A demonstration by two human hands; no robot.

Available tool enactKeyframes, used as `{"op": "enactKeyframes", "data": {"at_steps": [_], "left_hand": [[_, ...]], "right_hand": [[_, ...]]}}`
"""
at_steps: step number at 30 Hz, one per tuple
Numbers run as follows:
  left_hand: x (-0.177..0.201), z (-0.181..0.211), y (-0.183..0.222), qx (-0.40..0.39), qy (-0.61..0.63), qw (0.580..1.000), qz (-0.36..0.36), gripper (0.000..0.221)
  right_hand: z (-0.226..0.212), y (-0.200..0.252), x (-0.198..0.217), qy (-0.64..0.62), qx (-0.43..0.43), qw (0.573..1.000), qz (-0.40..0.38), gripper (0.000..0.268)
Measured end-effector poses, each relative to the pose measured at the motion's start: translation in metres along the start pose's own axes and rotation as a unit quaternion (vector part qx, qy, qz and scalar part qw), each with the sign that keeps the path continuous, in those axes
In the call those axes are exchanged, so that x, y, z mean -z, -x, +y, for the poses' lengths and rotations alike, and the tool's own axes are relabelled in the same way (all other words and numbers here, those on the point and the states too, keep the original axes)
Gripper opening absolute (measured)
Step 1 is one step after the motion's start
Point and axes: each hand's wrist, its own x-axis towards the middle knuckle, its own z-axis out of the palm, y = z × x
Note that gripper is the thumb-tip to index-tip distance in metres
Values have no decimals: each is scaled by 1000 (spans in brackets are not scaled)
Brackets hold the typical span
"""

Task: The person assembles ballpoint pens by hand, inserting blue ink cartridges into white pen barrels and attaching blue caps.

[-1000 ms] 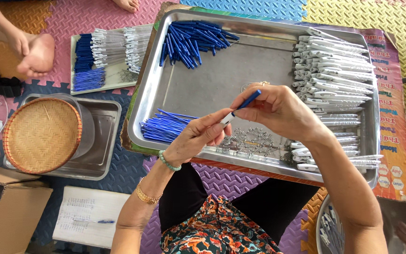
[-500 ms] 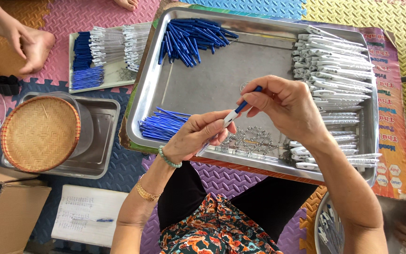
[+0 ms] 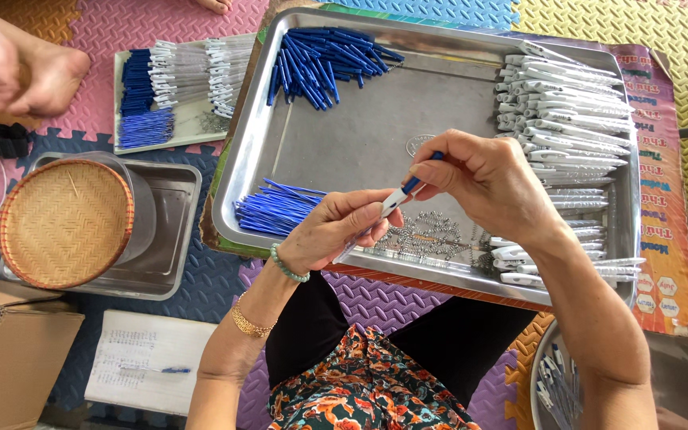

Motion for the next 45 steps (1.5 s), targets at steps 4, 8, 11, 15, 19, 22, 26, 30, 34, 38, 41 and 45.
{"op": "enactKeyframes", "data": {"at_steps": [4, 8, 11, 15, 19, 22, 26, 30, 34, 38, 41, 45], "left_hand": [[0, 0, 0, 2, 0, 1000, 1, 43], [-1, -1, 0, 1, 14, 1000, 5, 43], [-2, -1, 1, 0, 24, 1000, 12, 44], [-2, -3, 0, 2, 40, 999, 21, 45], [-6, -3, -1, -11, 32, 999, 37, 42], [-1, -11, -4, -18, 37, 998, 48, 42], [-3, -20, -10, -18, 71, 994, 77, 42], [-22, -17, -21, -33, 87, 995, 44, 52], [-38, 1, -28, -57, 62, 993, 79, 46], [-30, 9, -53, -117, 87, 987, 71, 45], [-25, 23, -93, -218, 96, 970, 43, 44], [-15, 38, -158, -360, 97, 921, 109, 44]], "right_hand": [[1, -1, 0, 34, 20, 999, -5, 12], [10, 2, -8, 46, 36, 998, 32, 12], [12, 3, -17, 35, 53, 996, 64, 8], [31, 6, -28, 18, 63, 991, 120, 22], [37, 10, -34, 46, 117, 982, 142, 25], [39, 14, -48, 156, 180, 956, 172, 24], [51, 23, -53, 154, 178, 958, 165, 34], [43, 30, -40, 138, 189, 961, 145, 45], [41, 48, -55, 91, 202, 964, 147, 55], [57, 79, -98, 167, 206, 948, 177, 50], [67, 97, -156, 197, 218, 939, 178, 47], [48, 87, -215, 162, 240, 946, 143, 24]]}}
